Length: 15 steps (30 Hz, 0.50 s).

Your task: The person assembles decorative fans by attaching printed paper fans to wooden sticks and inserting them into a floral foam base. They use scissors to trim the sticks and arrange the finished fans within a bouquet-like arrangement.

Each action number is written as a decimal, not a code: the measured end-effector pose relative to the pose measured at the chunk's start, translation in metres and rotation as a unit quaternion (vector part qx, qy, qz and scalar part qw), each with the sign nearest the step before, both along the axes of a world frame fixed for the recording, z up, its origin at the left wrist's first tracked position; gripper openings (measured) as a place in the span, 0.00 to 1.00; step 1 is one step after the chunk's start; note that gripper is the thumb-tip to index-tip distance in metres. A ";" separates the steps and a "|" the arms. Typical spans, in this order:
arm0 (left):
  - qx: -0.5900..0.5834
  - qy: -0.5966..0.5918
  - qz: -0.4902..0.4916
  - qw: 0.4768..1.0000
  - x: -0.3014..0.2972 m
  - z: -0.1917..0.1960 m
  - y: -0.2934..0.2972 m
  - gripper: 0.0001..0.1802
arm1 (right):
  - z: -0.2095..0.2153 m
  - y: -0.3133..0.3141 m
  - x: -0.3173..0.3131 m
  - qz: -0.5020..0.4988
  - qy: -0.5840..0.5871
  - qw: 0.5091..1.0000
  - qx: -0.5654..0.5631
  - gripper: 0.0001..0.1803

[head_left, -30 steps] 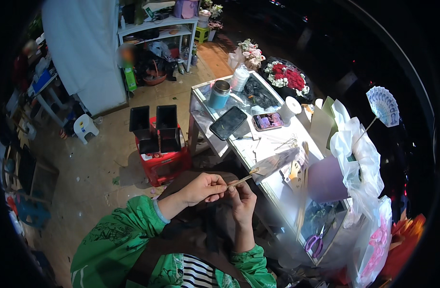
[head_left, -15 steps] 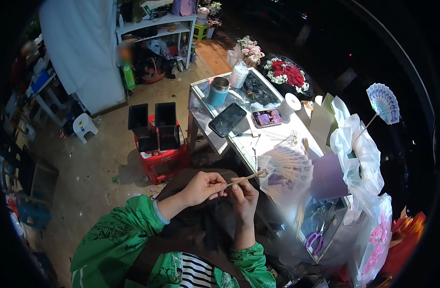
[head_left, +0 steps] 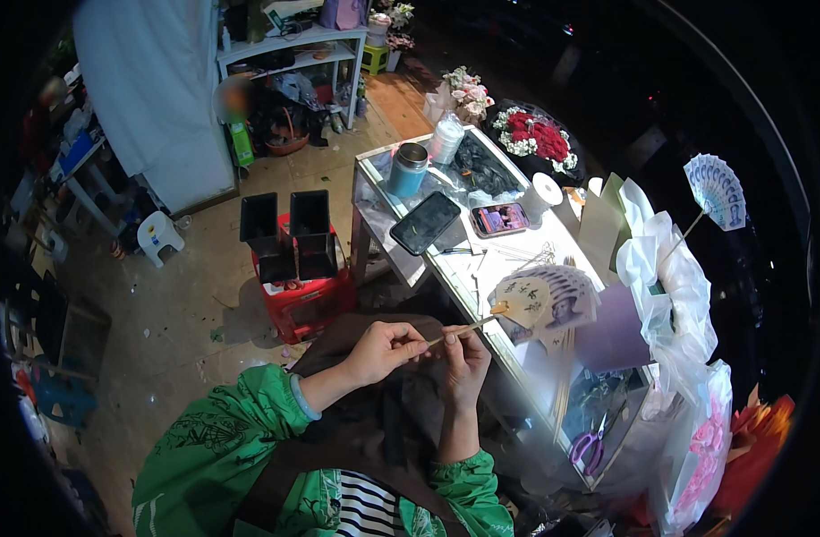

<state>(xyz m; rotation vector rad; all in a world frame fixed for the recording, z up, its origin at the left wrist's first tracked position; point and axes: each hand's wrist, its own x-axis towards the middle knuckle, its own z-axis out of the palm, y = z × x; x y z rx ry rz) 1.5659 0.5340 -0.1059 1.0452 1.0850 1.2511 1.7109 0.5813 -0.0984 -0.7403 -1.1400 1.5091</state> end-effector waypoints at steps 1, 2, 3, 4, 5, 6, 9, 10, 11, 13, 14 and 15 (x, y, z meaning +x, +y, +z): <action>-0.015 -0.046 -0.016 0.999 -0.001 0.000 0.001 0.08 | 0.000 0.001 0.000 0.005 -0.006 1.000 -0.005 0.06; -0.040 -0.086 -0.031 0.995 -0.002 0.001 0.001 0.08 | -0.001 0.002 0.000 0.010 -0.003 1.000 -0.004 0.06; -0.049 -0.104 -0.050 0.992 -0.003 0.001 0.002 0.09 | 0.000 0.003 0.002 0.017 -0.007 1.000 -0.009 0.06; -0.067 -0.116 -0.069 0.989 -0.005 0.002 0.002 0.10 | 0.000 0.003 0.003 0.024 -0.011 1.000 -0.014 0.06; -0.085 -0.129 -0.085 0.984 -0.007 0.002 0.002 0.11 | 0.000 0.004 0.004 0.007 -0.013 1.000 -0.014 0.06; -0.100 -0.136 -0.099 0.981 -0.008 0.002 0.001 0.11 | 0.000 0.006 0.005 -0.007 -0.015 1.000 -0.013 0.06; -0.116 -0.137 -0.126 0.976 -0.010 0.002 -0.001 0.11 | 0.000 0.008 0.005 -0.031 -0.016 0.999 -0.022 0.08; -0.102 -0.126 -0.124 0.979 -0.009 0.002 -0.002 0.11 | 0.000 0.008 0.006 -0.038 -0.015 0.999 -0.028 0.09; -0.093 -0.116 -0.125 0.981 -0.008 0.001 -0.002 0.11 | -0.001 0.009 0.009 -0.001 -0.025 1.000 -0.016 0.09; -0.068 -0.114 -0.088 0.987 -0.008 0.002 -0.001 0.11 | -0.008 0.004 0.018 -0.006 -0.015 0.999 -0.037 0.10; -0.066 -0.108 -0.069 0.990 -0.009 0.002 -0.001 0.10 | -0.014 0.002 0.024 0.001 -0.009 0.999 -0.044 0.11; -0.054 -0.127 -0.060 0.989 -0.011 0.003 0.000 0.10 | -0.021 -0.002 0.036 -0.005 -0.030 0.999 -0.045 0.13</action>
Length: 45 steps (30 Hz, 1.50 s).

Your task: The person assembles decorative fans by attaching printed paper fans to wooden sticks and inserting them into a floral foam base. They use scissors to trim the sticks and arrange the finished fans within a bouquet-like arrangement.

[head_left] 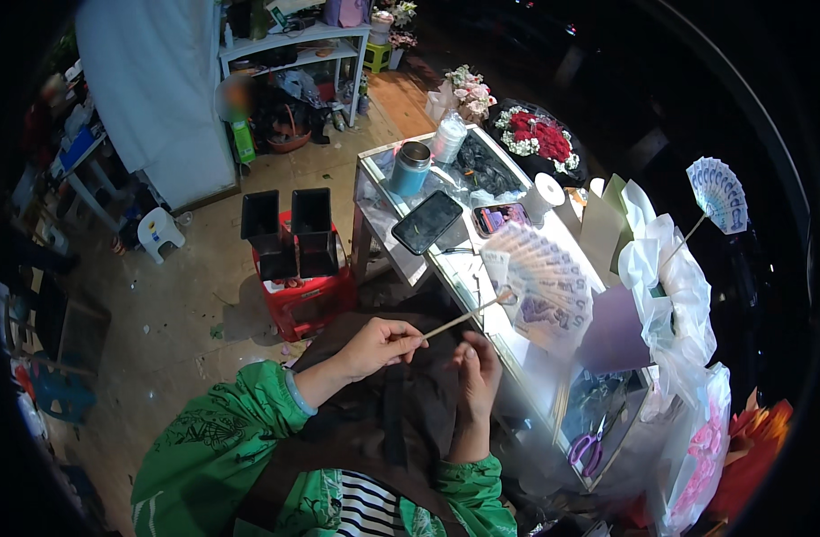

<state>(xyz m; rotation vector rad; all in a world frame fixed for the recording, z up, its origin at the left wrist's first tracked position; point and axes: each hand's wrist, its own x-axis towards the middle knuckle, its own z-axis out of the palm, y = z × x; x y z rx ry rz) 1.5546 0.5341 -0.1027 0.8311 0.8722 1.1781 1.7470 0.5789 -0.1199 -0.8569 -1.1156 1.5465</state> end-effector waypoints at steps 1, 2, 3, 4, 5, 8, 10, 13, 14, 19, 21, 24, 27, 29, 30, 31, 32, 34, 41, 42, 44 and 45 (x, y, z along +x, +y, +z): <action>0.018 0.033 0.032 0.999 -0.001 0.001 0.000 0.09 | -0.008 -0.003 0.016 -0.008 -0.009 1.000 -0.010 0.10; 0.037 0.065 0.065 0.995 -0.003 0.002 -0.001 0.09 | -0.019 -0.009 0.032 -0.067 -0.055 0.996 -0.020 0.08; 0.056 0.096 0.098 0.989 -0.004 0.003 0.000 0.09 | -0.031 -0.017 0.053 -0.091 -0.081 0.992 -0.007 0.07; 0.072 0.111 0.114 0.985 -0.005 0.004 0.001 0.09 | -0.048 -0.023 0.070 -0.165 -0.081 0.983 -0.030 0.08; 0.088 0.125 0.130 0.980 -0.006 0.004 0.003 0.09 | -0.065 -0.032 0.089 -0.256 -0.072 0.961 -0.079 0.08; 0.120 0.164 0.162 0.965 -0.008 0.003 0.005 0.08 | -0.123 -0.061 0.155 -0.485 -0.149 0.856 -0.095 0.07; 0.111 0.162 0.175 0.965 -0.008 0.001 0.006 0.08 | -0.159 -0.066 0.200 -0.549 -0.178 0.812 -0.087 0.08; 0.096 0.182 0.179 0.962 -0.008 -0.003 0.006 0.08 | -0.193 -0.046 0.241 -0.551 -0.384 0.741 0.019 0.11; 0.120 0.192 0.198 0.954 -0.007 -0.005 0.008 0.07 | -0.195 -0.044 0.241 -0.584 -0.423 0.692 0.031 0.11; 0.141 0.168 0.210 0.953 -0.007 -0.009 0.006 0.08 | -0.138 -0.044 0.141 -0.515 -0.453 0.720 0.101 0.11; 0.136 0.123 0.193 0.964 -0.006 -0.008 0.007 0.07 | -0.105 -0.055 0.086 -0.416 -0.440 0.785 0.130 0.11; 0.168 0.206 0.207 0.942 -0.008 -0.006 0.009 0.08 | -0.067 -0.070 0.029 -0.283 -0.428 0.846 0.144 0.10; 0.175 0.213 0.206 0.939 -0.010 -0.004 0.009 0.10 | -0.045 -0.074 0.008 -0.209 -0.418 0.873 0.143 0.10; 0.154 0.214 0.195 0.945 -0.014 -0.004 0.009 0.11 | -0.036 -0.070 0.006 -0.175 -0.407 0.885 0.141 0.10; 0.151 0.211 0.196 0.946 -0.014 -0.005 0.010 0.11 | -0.032 -0.069 0.008 -0.164 -0.402 0.890 0.140 0.10; 0.154 0.214 0.204 0.943 -0.014 -0.006 0.010 0.12 | -0.028 -0.066 0.008 -0.151 -0.398 0.894 0.140 0.10; 0.155 0.217 0.202 0.942 -0.014 -0.006 0.011 0.12 | -0.024 -0.064 0.009 -0.141 -0.397 0.896 0.139 0.10; 0.151 0.207 0.199 0.946 -0.009 -0.008 0.013 0.12 | -0.018 -0.060 0.006 -0.120 -0.394 0.901 0.137 0.10; 0.107 0.142 0.177 0.968 -0.007 -0.005 0.011 0.11 | -0.002 -0.050 -0.005 -0.060 -0.389 0.909 0.136 0.10; 0.110 0.144 0.181 0.967 -0.007 -0.004 0.010 0.11 | 0.000 -0.049 -0.007 -0.056 -0.389 0.909 0.136 0.10; 0.130 0.191 0.188 0.955 -0.008 -0.004 0.009 0.11 | 0.003 -0.050 -0.007 -0.045 -0.388 0.910 0.136 0.09; 0.149 0.215 0.194 0.946 -0.009 -0.005 0.009 0.11 | 0.004 -0.050 -0.006 -0.042 -0.386 0.911 0.135 0.09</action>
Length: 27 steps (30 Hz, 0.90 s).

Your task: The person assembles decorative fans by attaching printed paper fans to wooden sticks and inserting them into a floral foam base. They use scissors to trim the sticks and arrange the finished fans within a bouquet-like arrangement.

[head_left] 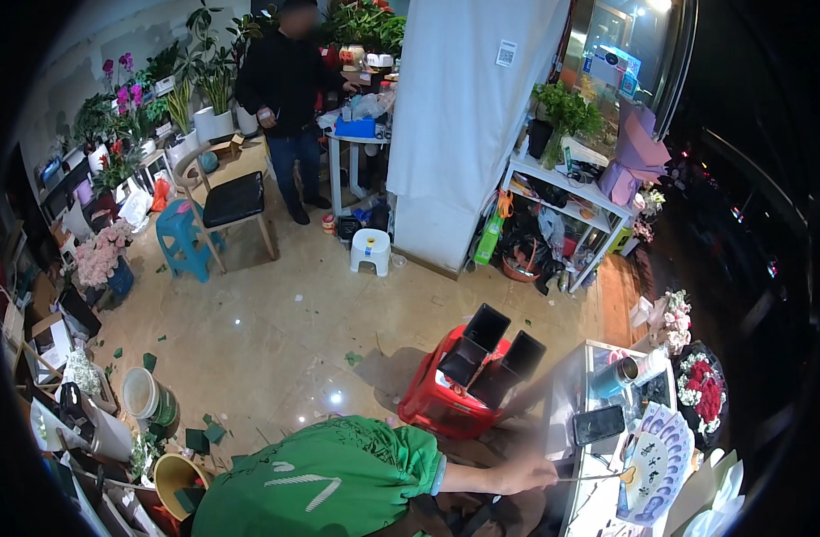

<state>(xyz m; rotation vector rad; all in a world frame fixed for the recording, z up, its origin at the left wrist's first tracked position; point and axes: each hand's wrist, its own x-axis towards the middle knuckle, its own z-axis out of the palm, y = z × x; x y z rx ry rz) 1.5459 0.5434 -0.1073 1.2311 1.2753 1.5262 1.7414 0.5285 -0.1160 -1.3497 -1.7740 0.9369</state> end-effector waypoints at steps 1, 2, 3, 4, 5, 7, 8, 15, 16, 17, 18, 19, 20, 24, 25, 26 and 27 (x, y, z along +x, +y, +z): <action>0.014 -0.018 -0.003 1.000 0.002 -0.001 0.001 0.11 | 0.001 -0.001 0.004 0.003 0.000 1.000 -0.002 0.09; 0.033 -0.029 0.002 0.999 0.005 -0.002 0.003 0.11 | 0.002 -0.001 0.009 0.010 0.003 1.000 -0.006 0.09; 0.027 -0.030 0.008 0.999 0.005 -0.003 0.002 0.12 | 0.005 -0.004 0.017 0.016 0.012 1.000 -0.018 0.09; 0.035 -0.034 0.008 0.999 0.005 -0.005 0.001 0.12 | 0.008 -0.007 0.027 0.019 0.020 0.999 -0.030 0.09; 0.024 -0.030 0.000 0.999 0.006 -0.006 0.001 0.12 | 0.012 -0.011 0.040 0.016 0.027 0.999 -0.040 0.09; 0.018 -0.023 -0.014 0.999 0.012 -0.005 0.002 0.13 | 0.021 -0.016 0.058 0.023 0.048 0.997 -0.057 0.09; 0.030 0.023 -0.011 0.999 0.015 -0.005 0.001 0.13 | 0.024 -0.018 0.063 0.030 0.058 0.996 -0.063 0.09; 0.059 -0.015 -0.074 0.995 0.029 0.005 -0.007 0.16 | 0.038 0.001 0.004 0.093 0.168 0.980 -0.047 0.10; 0.055 -0.040 -0.085 0.994 0.029 0.007 -0.009 0.15 | 0.040 0.008 -0.004 0.108 0.168 0.979 -0.051 0.11; 0.052 -0.064 -0.096 0.992 0.029 0.008 -0.011 0.15 | 0.041 0.013 -0.012 0.109 0.176 0.978 -0.023 0.12; 0.043 -0.091 -0.110 0.989 0.029 0.009 -0.013 0.15 | 0.042 0.018 -0.020 0.085 0.165 0.983 0.004 0.13; 0.056 -0.106 -0.113 0.986 0.030 0.010 -0.014 0.13 | 0.043 0.020 -0.022 0.076 0.147 0.986 -0.004 0.14; 0.063 -0.124 -0.118 0.983 0.031 0.011 -0.015 0.12 | 0.044 0.022 -0.024 0.066 0.129 0.989 -0.012 0.15; 0.082 -0.092 -0.106 0.987 0.036 0.014 -0.013 0.13 | 0.047 0.019 -0.022 0.059 0.120 0.991 -0.017 0.16; 0.063 -0.051 -0.092 0.992 0.036 0.015 -0.012 0.13 | 0.047 0.018 -0.021 0.054 0.118 0.991 -0.021 0.16; 0.076 -0.080 -0.097 0.989 0.036 0.015 -0.012 0.13 | 0.047 0.017 -0.021 0.050 0.117 0.992 -0.025 0.16; 0.066 -0.103 -0.100 0.987 0.036 0.015 -0.012 0.12 | 0.048 0.016 -0.020 0.043 0.125 0.991 -0.035 0.16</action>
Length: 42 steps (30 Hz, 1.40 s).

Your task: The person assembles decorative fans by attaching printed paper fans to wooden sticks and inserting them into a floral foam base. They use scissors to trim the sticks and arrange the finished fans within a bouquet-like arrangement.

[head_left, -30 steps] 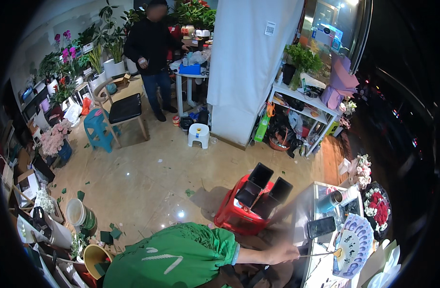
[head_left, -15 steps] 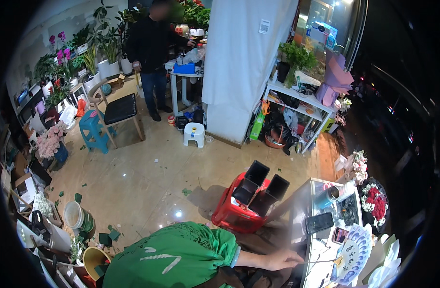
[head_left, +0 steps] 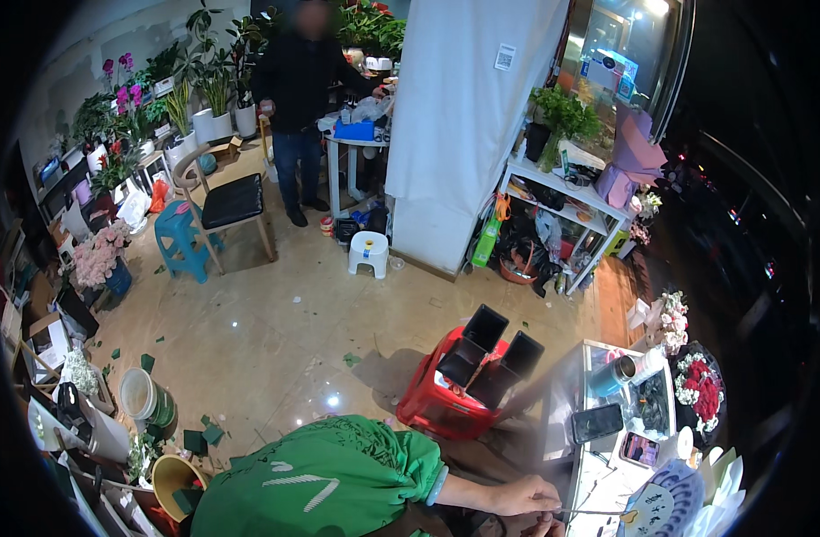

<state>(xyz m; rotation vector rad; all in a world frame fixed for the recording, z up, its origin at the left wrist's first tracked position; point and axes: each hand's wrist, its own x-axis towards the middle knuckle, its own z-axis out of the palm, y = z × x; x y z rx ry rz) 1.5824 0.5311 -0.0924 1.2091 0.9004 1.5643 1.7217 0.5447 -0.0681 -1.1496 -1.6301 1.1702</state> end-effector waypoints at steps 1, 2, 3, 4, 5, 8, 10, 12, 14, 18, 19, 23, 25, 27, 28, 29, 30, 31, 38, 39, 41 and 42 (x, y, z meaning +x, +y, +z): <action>-0.010 -0.026 -0.010 1.000 0.000 0.000 -0.001 0.12 | 0.000 0.000 0.000 0.002 -0.001 1.000 0.009 0.15; -0.011 -0.003 0.017 1.000 0.000 0.000 -0.001 0.12 | -0.001 0.000 0.000 0.005 -0.002 1.000 0.017 0.15; -0.011 0.016 0.041 0.999 0.000 0.000 -0.002 0.12 | -0.002 0.001 0.000 0.009 -0.002 1.000 0.026 0.15; -0.010 0.035 0.065 0.997 -0.001 0.000 -0.002 0.12 | -0.003 0.001 0.000 0.012 -0.013 0.999 0.043 0.14; -0.013 0.021 0.066 0.997 0.000 0.000 -0.002 0.11 | -0.004 0.002 0.000 0.015 -0.025 0.998 0.060 0.14; -0.011 -0.028 0.062 0.998 0.003 0.000 -0.001 0.10 | -0.007 0.002 0.001 0.009 -0.043 0.996 0.074 0.14; 0.006 -0.065 0.050 0.997 0.004 -0.001 0.001 0.11 | -0.008 0.001 0.001 0.006 -0.045 0.996 0.071 0.14; -0.012 -0.096 0.019 0.995 0.003 -0.004 0.001 0.09 | -0.009 0.001 0.000 0.008 -0.041 0.997 0.071 0.14; -0.038 -0.123 -0.014 0.992 0.002 -0.007 0.001 0.08 | -0.011 0.002 -0.001 0.013 0.055 0.997 0.043 0.14; -0.058 -0.101 -0.063 0.991 -0.001 -0.011 0.004 0.08 | -0.014 0.006 0.004 0.060 0.044 0.997 0.016 0.17; -0.081 -0.067 -0.066 0.992 -0.001 -0.010 0.004 0.08 | -0.013 0.007 0.007 0.062 0.038 0.997 0.012 0.18; -0.058 -0.091 -0.070 0.992 0.003 -0.010 0.001 0.07 | -0.011 0.006 0.011 0.058 0.035 0.998 0.006 0.18; -0.052 -0.025 -0.026 0.998 0.004 -0.012 0.002 0.07 | -0.008 0.004 0.011 0.059 0.039 0.997 -0.001 0.18; -0.011 0.000 0.007 1.000 0.006 -0.014 0.002 0.07 | -0.003 0.001 0.012 0.065 0.043 0.997 -0.014 0.18; 0.017 -0.002 0.021 1.000 0.008 -0.015 0.002 0.08 | -0.001 0.000 0.013 0.070 0.048 0.996 -0.022 0.18; 0.046 -0.004 0.036 0.998 0.009 -0.015 0.002 0.08 | 0.000 -0.001 0.014 0.075 0.052 0.994 -0.052 0.19; 0.029 0.006 0.014 0.999 0.007 -0.015 0.002 0.08 | 0.002 -0.001 0.016 0.079 0.056 0.992 -0.081 0.19; 0.011 0.015 -0.009 1.000 0.006 -0.014 0.002 0.09 | 0.002 -0.002 0.016 0.083 0.061 0.989 -0.111 0.19; -0.023 0.106 -0.001 0.994 -0.003 0.004 -0.007 0.14 | -0.005 -0.005 0.012 0.016 0.042 0.999 -0.022 0.13; -0.031 0.095 -0.004 0.995 -0.004 0.005 -0.008 0.14 | -0.005 -0.004 0.013 0.014 0.048 0.999 -0.014 0.13; -0.022 0.054 -0.017 0.998 -0.004 0.003 -0.008 0.13 | -0.006 -0.004 0.014 0.010 0.059 0.998 0.002 0.14; -0.013 0.057 -0.028 0.998 -0.005 0.001 -0.007 0.13 | -0.007 -0.003 0.016 0.017 0.070 0.997 0.007 0.13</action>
